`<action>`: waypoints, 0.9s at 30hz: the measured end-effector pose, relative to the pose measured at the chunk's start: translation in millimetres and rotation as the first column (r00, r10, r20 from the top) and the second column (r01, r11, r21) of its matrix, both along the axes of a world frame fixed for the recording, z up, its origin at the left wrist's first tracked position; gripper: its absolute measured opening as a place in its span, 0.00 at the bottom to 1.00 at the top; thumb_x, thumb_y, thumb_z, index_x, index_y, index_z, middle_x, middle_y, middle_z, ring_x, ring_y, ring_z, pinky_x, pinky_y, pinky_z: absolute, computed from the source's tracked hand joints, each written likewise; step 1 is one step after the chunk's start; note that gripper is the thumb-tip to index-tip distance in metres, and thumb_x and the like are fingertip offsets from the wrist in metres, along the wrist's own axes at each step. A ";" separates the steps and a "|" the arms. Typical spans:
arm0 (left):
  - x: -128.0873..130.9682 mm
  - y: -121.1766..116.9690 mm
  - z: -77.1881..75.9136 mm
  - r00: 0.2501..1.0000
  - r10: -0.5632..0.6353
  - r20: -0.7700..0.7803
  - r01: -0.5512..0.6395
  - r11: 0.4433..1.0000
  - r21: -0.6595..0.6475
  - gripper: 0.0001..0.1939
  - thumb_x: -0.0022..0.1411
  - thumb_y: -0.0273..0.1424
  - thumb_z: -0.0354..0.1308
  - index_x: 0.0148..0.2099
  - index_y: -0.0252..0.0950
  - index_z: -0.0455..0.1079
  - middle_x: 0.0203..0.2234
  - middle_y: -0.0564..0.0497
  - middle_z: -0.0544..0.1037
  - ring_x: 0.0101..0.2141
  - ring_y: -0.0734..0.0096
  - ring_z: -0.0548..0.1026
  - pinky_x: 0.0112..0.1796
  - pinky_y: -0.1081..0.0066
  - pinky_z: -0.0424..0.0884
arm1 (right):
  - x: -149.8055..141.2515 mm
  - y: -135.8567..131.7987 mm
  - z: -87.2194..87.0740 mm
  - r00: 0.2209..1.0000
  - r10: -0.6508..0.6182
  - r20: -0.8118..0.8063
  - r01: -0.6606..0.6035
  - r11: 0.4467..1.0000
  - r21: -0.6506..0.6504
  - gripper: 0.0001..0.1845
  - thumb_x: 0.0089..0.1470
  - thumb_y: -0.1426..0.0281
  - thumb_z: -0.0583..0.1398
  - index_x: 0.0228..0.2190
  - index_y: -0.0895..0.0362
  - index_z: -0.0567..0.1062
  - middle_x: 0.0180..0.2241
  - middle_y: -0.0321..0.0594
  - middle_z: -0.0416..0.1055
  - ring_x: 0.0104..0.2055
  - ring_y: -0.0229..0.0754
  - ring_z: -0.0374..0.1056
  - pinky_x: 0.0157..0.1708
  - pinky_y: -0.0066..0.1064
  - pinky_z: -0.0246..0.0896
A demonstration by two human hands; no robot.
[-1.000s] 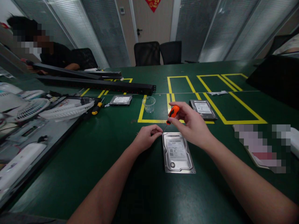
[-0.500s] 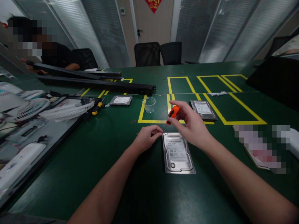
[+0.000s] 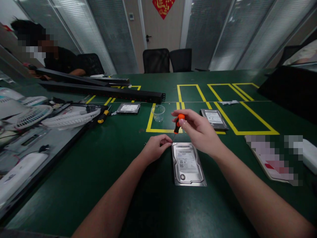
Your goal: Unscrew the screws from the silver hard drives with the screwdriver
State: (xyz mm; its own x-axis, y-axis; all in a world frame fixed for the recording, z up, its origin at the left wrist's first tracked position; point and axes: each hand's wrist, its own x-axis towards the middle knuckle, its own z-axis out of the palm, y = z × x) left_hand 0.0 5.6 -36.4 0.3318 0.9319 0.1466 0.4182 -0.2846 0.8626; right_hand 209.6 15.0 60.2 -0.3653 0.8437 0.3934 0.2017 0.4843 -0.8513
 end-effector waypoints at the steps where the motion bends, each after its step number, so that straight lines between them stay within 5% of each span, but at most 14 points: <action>1: 0.1 -0.2 0.2 1.000 0.000 0.003 0.000 1.000 -0.001 0.03 0.66 0.26 0.63 0.42 0.36 0.79 0.36 0.50 0.85 0.38 0.66 0.83 0.41 0.70 0.75 | -1.6 0.0 1.3 1.000 -0.003 -0.018 0.003 1.000 -0.019 0.16 0.68 0.61 0.61 0.54 0.52 0.77 0.54 0.47 0.78 0.52 0.51 0.77 0.52 0.48 0.75; 8: 0.3 -0.2 0.0 1.000 -0.020 0.012 0.020 1.000 -0.006 0.07 0.63 0.23 0.63 0.43 0.35 0.78 0.36 0.49 0.85 0.36 0.67 0.81 0.40 0.69 0.76 | -10.3 -2.8 3.4 0.980 0.002 -0.200 -0.023 0.995 -0.098 0.11 0.62 0.65 0.67 0.44 0.54 0.73 0.47 0.46 0.80 0.49 0.49 0.79 0.34 0.36 0.77; 27: 1.1 -0.6 1.2 1.000 0.006 0.008 -0.006 1.000 0.000 0.04 0.67 0.28 0.63 0.41 0.35 0.79 0.36 0.49 0.85 0.37 0.65 0.82 0.41 0.69 0.75 | -9.1 -1.4 0.5 0.977 0.026 -0.213 -0.047 0.994 -0.094 0.09 0.64 0.67 0.65 0.45 0.54 0.74 0.45 0.44 0.79 0.45 0.46 0.79 0.36 0.35 0.80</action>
